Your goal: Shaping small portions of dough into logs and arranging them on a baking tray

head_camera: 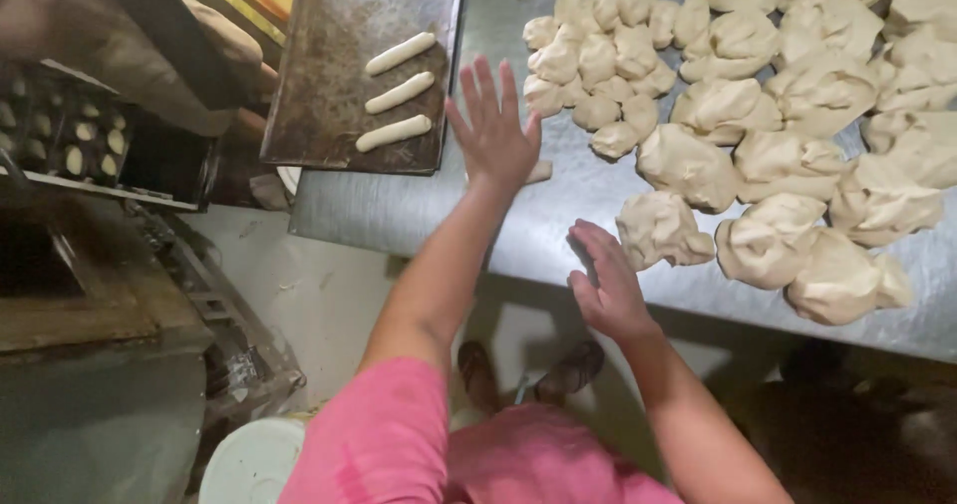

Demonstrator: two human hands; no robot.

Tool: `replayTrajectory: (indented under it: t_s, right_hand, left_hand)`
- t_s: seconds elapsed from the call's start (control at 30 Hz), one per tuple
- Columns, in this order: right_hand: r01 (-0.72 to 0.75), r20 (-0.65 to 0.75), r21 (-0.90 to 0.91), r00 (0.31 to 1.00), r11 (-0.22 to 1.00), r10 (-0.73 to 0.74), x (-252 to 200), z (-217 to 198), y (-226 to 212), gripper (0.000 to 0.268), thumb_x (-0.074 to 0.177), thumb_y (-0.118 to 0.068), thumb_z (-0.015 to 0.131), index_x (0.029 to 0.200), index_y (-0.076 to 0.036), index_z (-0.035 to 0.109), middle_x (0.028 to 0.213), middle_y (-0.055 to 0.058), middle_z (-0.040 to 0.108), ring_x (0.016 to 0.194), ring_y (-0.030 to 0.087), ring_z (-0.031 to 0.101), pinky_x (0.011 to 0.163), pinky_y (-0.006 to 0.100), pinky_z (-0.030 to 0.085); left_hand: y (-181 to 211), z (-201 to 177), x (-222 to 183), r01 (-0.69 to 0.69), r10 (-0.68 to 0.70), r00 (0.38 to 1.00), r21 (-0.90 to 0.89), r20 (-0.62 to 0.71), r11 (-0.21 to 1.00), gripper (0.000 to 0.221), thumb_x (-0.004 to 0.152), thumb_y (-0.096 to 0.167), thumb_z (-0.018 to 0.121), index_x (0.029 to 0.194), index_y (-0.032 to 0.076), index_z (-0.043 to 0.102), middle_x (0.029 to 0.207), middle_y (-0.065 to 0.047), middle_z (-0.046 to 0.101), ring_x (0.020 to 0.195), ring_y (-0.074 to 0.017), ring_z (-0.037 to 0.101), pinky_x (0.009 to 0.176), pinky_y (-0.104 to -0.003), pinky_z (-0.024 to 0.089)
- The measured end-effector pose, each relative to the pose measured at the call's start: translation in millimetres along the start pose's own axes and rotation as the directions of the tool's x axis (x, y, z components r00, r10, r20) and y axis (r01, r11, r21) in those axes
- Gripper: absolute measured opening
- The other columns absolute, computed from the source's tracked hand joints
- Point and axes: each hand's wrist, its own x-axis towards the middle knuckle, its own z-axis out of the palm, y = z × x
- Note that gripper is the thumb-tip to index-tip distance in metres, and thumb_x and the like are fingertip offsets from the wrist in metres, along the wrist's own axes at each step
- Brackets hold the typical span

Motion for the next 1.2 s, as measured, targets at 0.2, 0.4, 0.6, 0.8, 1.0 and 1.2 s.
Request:
replayTrajectory:
  t_s: [0.2, 0.4, 0.6, 0.8, 1.0, 1.2]
  right_hand:
    - [0.207, 0.112, -0.447, 0.978, 0.870, -0.175, -0.2, 29.3, -26.0, 0.064, 0.108, -0.037, 0.050, 0.155, 0.006, 0.041, 0.155, 0.028, 0.046, 0.144, 0.047, 0.042, 0.118, 0.058, 0.032]
    - [0.273, 0.278, -0.642, 0.954, 0.717, -0.114, -22.8, 65.4, -61.3, 0.073, 0.106, -0.049, 0.043, 0.151, 0.008, 0.044, 0.158, 0.031, 0.044, 0.147, 0.047, 0.041, 0.117, 0.063, 0.027]
    - [0.094, 0.168, -0.795, 0.984, 0.600, 0.067, 79.2, 113.5, 12.2, 0.070, 0.110, -0.050, 0.036, 0.144, 0.007, 0.056, 0.143, 0.030, 0.058, 0.137, 0.047, 0.050, 0.112, 0.069, 0.025]
    - [-0.195, 0.269, -0.783, 0.749, 0.591, 0.605, 143.1, 85.3, -11.9, 0.105, 0.094, -0.077, 0.005, 0.163, 0.001, -0.007, 0.172, 0.021, -0.012, 0.158, 0.030, -0.016, 0.127, 0.053, -0.011]
    - [0.023, 0.309, -0.737, 0.900, 0.675, 0.306, -16.9, 66.0, -56.4, 0.086, 0.105, -0.065, 0.025, 0.164, -0.003, 0.020, 0.169, 0.022, 0.028, 0.156, 0.039, 0.024, 0.122, 0.065, 0.010]
    - [-0.023, 0.095, -0.830, 0.979, 0.557, 0.181, 63.2, 84.7, 17.4, 0.071, 0.108, -0.056, 0.039, 0.153, -0.003, 0.049, 0.160, 0.027, 0.041, 0.147, 0.050, 0.035, 0.112, 0.075, 0.017]
  left_hand:
    - [-17.0, -87.7, -141.5, -0.077, 0.223, 0.917, -0.402, 0.330, 0.912, 0.076, 0.092, 0.050, 0.066, 0.146, -0.002, 0.054, 0.149, -0.027, 0.055, 0.143, -0.0428, 0.050, 0.115, -0.059, 0.036]
    - [-89.0, -129.3, -214.8, -0.161, 0.383, 0.836, -0.492, 0.392, 0.856, 0.067, 0.109, 0.042, 0.039, 0.163, 0.004, 0.026, 0.171, -0.019, 0.022, 0.160, -0.0357, 0.014, 0.122, -0.062, 0.002]
    - [-88.4, -72.9, -114.8, -0.073, 0.288, 0.803, -0.394, 0.521, 0.916, 0.065, 0.104, 0.035, 0.039, 0.161, 0.005, 0.031, 0.166, -0.019, 0.035, 0.157, -0.0391, 0.016, 0.118, -0.069, 0.013]
    - [-100.7, -46.3, -60.1, -0.367, 0.569, 0.688, -0.460, 0.451, 0.809, 0.065, 0.111, 0.040, 0.033, 0.168, 0.015, 0.014, 0.174, -0.001, 0.006, 0.159, -0.0313, -0.002, 0.126, -0.059, 0.002]
    - [-100.9, -133.2, -164.8, -0.291, 0.601, 0.718, -0.634, 0.350, 0.716, 0.061, 0.108, 0.038, 0.037, 0.157, 0.002, 0.037, 0.163, -0.021, 0.040, 0.158, -0.0375, 0.022, 0.120, -0.065, 0.014]
    - [-57.7, -18.0, -123.9, -0.195, 0.307, 0.912, -0.372, 0.273, 0.908, 0.079, 0.097, 0.043, 0.060, 0.159, 0.000, 0.034, 0.162, -0.025, 0.037, 0.155, -0.0424, 0.024, 0.118, -0.068, 0.019]
